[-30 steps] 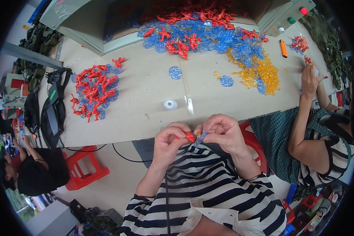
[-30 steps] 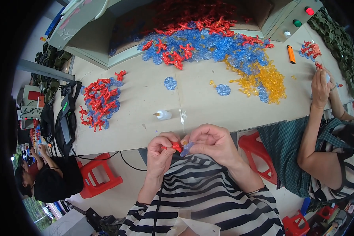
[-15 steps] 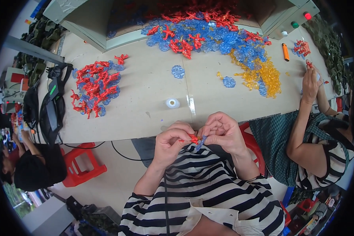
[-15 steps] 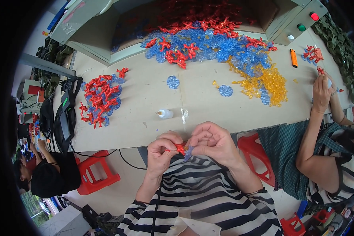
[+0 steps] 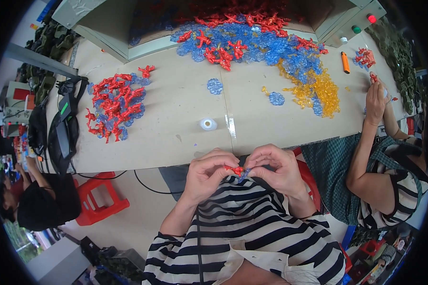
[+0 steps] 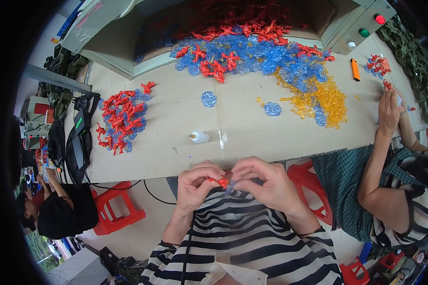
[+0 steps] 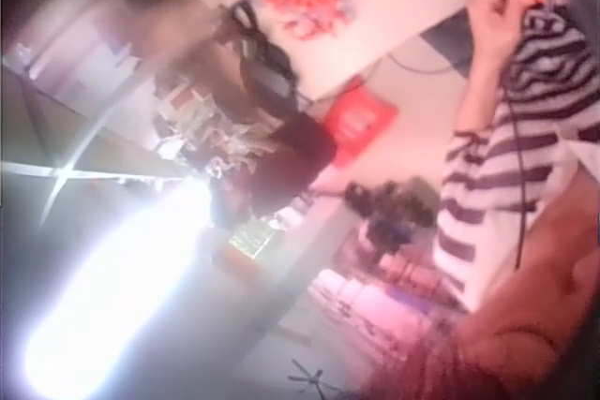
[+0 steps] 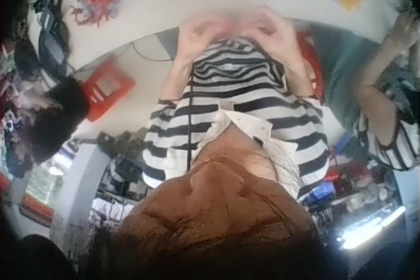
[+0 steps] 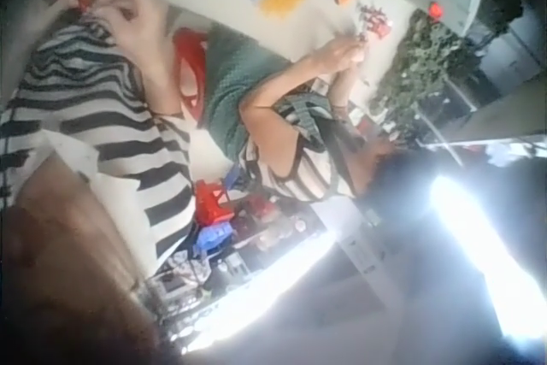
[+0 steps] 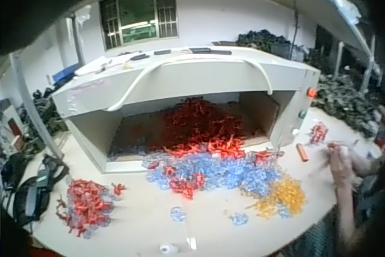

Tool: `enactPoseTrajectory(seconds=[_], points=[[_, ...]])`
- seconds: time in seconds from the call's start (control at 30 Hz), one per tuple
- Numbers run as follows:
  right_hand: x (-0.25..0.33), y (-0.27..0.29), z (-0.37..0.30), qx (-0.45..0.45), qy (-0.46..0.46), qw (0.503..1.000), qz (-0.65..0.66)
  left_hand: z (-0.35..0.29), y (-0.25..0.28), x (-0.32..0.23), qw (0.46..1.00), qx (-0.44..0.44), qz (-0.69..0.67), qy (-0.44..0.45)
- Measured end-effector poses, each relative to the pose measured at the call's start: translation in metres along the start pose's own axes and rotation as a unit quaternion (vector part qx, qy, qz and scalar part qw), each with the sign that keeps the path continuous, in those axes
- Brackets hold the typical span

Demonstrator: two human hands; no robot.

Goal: The person assembles toy figurines by applying glue from a bottle onto the figurines and attaching them to plastic bases by hand.

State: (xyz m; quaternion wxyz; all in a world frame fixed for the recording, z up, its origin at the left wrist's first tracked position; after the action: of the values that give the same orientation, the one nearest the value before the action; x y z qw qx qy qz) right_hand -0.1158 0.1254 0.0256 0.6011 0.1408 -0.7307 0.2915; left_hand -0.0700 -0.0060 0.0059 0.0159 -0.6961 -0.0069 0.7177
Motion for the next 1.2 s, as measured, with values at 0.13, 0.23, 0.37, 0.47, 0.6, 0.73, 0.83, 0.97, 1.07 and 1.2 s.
enactPoseTrajectory(seconds=[0.13,0.23,0.37,0.47,0.6,0.73,0.83,0.97,1.07,1.2], points=[[0.006,-0.005,-0.004,-0.003,0.055,0.996,-0.072,0.001,0.001,0.003,0.999,-0.012,-0.028,0.011],[0.004,-0.005,-0.005,-0.016,0.065,0.997,0.029,0.001,0.002,0.005,0.996,-0.018,-0.086,0.024],[0.015,-0.011,-0.005,-0.013,0.110,0.994,-0.001,0.001,0.002,0.008,0.985,-0.009,-0.167,-0.037],[0.020,-0.016,-0.005,-0.006,0.122,0.991,-0.055,0.002,0.001,0.007,0.976,-0.021,-0.207,-0.068],[0.031,-0.023,-0.007,0.007,0.177,0.977,-0.116,0.002,-0.002,0.012,0.969,-0.030,-0.238,-0.065],[0.039,-0.030,-0.012,0.009,0.236,0.960,-0.151,0.003,-0.003,0.013,0.968,-0.020,-0.235,-0.087],[0.039,-0.031,-0.019,0.012,0.300,0.940,-0.162,0.004,-0.007,0.012,0.963,0.003,-0.250,-0.096],[0.043,-0.036,-0.027,0.011,0.341,0.922,-0.182,0.004,-0.013,0.010,0.952,0.032,-0.292,-0.091],[0.042,-0.034,-0.028,0.005,0.347,0.921,-0.176,0.007,-0.010,0.002,0.961,0.049,-0.245,-0.121],[0.039,-0.032,-0.029,0.013,0.341,0.925,-0.164,0.008,-0.011,-0.008,0.975,0.053,-0.155,-0.153]])
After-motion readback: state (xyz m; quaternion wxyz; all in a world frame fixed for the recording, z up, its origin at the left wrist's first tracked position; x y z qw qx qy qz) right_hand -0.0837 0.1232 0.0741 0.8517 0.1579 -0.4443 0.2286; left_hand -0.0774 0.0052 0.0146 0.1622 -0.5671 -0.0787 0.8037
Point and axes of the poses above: each hand's wrist, its own z-axis towards the middle knuckle, its own y-axis out of the back of the hand, x = y × z, the point moved 9 cm from there along z, towards the middle knuckle, and after that the axes turned 13 degrees about z, right-handed, at the moved point
